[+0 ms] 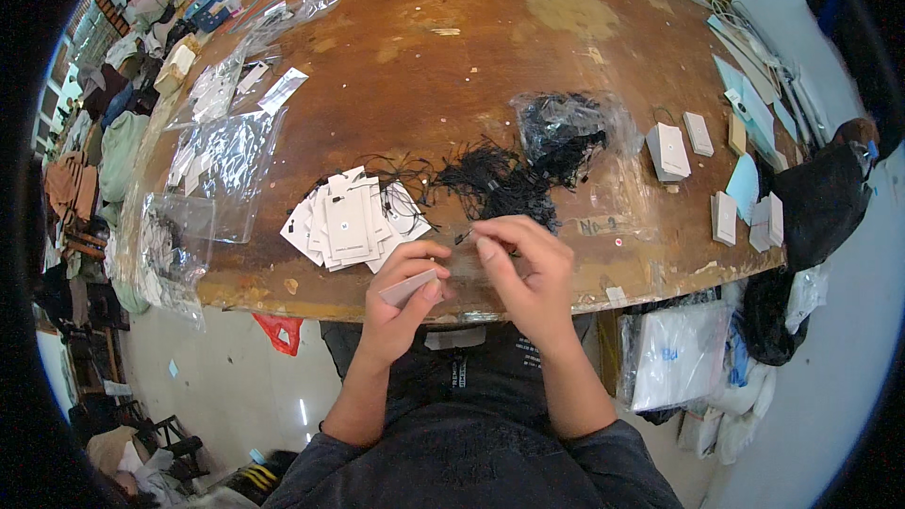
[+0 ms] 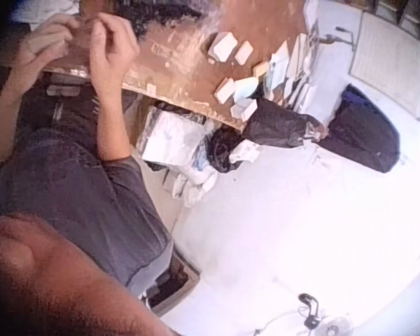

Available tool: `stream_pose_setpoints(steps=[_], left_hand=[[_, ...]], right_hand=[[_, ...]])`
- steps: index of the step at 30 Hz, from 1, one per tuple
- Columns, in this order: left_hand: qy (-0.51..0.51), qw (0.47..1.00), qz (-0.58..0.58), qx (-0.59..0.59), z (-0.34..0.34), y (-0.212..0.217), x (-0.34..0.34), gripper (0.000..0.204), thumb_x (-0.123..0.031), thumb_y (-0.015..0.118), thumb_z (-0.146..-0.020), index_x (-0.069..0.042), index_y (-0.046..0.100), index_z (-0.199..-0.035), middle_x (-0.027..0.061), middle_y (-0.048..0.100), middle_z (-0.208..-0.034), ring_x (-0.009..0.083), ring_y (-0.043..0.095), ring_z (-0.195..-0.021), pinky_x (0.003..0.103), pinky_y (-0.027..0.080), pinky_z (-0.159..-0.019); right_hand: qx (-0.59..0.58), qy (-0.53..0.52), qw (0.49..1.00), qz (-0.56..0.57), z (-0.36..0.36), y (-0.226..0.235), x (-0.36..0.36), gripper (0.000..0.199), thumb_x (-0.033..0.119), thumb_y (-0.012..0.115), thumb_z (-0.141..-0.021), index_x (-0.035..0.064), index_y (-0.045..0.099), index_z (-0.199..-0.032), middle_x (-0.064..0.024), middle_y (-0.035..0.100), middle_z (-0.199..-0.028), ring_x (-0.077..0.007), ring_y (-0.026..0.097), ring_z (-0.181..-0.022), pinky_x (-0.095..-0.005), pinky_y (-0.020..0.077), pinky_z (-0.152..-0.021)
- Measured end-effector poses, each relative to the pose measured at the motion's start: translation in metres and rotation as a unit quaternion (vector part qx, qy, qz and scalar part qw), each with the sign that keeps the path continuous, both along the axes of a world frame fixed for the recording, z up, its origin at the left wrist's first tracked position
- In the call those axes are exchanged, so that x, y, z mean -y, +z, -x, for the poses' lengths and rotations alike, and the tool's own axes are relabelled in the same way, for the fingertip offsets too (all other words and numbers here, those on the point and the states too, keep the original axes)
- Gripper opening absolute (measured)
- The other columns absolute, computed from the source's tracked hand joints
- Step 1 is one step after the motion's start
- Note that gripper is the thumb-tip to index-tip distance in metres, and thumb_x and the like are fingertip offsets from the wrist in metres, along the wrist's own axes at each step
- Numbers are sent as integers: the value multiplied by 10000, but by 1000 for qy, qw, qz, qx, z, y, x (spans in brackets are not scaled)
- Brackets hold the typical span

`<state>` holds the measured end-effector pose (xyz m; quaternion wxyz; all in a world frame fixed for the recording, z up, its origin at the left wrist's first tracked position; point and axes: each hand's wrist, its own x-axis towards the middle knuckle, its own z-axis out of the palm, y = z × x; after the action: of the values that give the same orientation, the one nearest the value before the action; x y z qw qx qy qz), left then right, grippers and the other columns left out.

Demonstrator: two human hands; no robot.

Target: The person repeatedly picks up small white rectangular components and black wires from a table, attaches the wires to the components, and places the assembled units into a stack. The process is continuous and repetitive throughout the clip.

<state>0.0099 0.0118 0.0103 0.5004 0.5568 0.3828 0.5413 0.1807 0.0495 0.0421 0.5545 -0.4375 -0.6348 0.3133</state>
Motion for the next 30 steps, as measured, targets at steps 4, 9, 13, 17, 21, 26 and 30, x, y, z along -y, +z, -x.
stream_pose_setpoints(steps=[4, 9, 13, 17, 21, 26, 30], left_hand=[[6, 999, 11, 36, 6, 1, -3, 154, -96, 553, -950, 14, 633, -1023, 82, 568, -1132, 121, 577, -943, 255, 521, -761], [-30, 998, 29, 57, 3, 0, -2, 162, -88, 554, -949, 22, 628, -1043, 91, 558, -1136, 120, 592, -901, 254, 519, -746], [-31, 997, 33, 59, -2, -4, 1, 161, -84, 567, -940, 21, 630, -1046, 97, 546, -1141, 125, 606, -852, 256, 512, -735], [-6, 999, 26, 43, -1, -6, 0, 164, -94, 573, -940, 19, 636, -1041, 102, 519, -1183, 132, 603, -874, 259, 515, -750], [-12, 999, 17, 41, -1, -4, -2, 178, -111, 577, -941, 19, 638, -1047, 103, 493, -1225, 139, 601, -901, 261, 516, -759], [-42, 993, 68, 85, -2, -5, 0, 209, -137, 571, -957, 29, 616, -1076, 90, 515, -1200, 137, 595, -896, 263, 510, -758], [-91, 968, 142, 184, -1, -9, 0, 204, -146, 563, -967, 17, 598, -1085, 59, 556, -1118, 124, 590, -868, 265, 495, -747]], right_hand=[[43, -116, 992, -13, -4, 5, 1, 58, 24, 685, -841, -28, 661, -847, -74, 643, -729, -116, 588, -651, -243, 449, -585], [-16, -34, 997, 70, 6, -1, 7, 65, 22, 648, -889, -14, 642, -942, -32, 640, -804, -62, 582, -710, -193, 454, -611], [-58, 29, 995, 79, 20, -11, 11, 171, 27, 564, -942, -23, 613, -1098, -46, 654, -824, -81, 617, -730, -217, 505, -663], [-4, -20, 1000, 19, 22, -14, 10, 181, 9, 536, -945, -31, 630, -1095, -84, 668, -854, -142, 647, -775, -254, 517, -720], [49, -4, 997, -61, 23, -15, 7, 187, -25, 567, -892, -17, 659, -1055, -138, 677, -863, -219, 657, -758, -305, 519, -688], [-1, 28, 999, -30, 30, -22, 8, 185, 7, 550, -922, -10, 664, -1066, -124, 679, -942, -172, 626, -735, -279, 502, -618], [-216, 120, 951, 188, 33, -23, 14, 184, 46, 511, -963, -3, 645, -1079, -82, 667, -926, -77, 558, -681, -217, 454, -509]])
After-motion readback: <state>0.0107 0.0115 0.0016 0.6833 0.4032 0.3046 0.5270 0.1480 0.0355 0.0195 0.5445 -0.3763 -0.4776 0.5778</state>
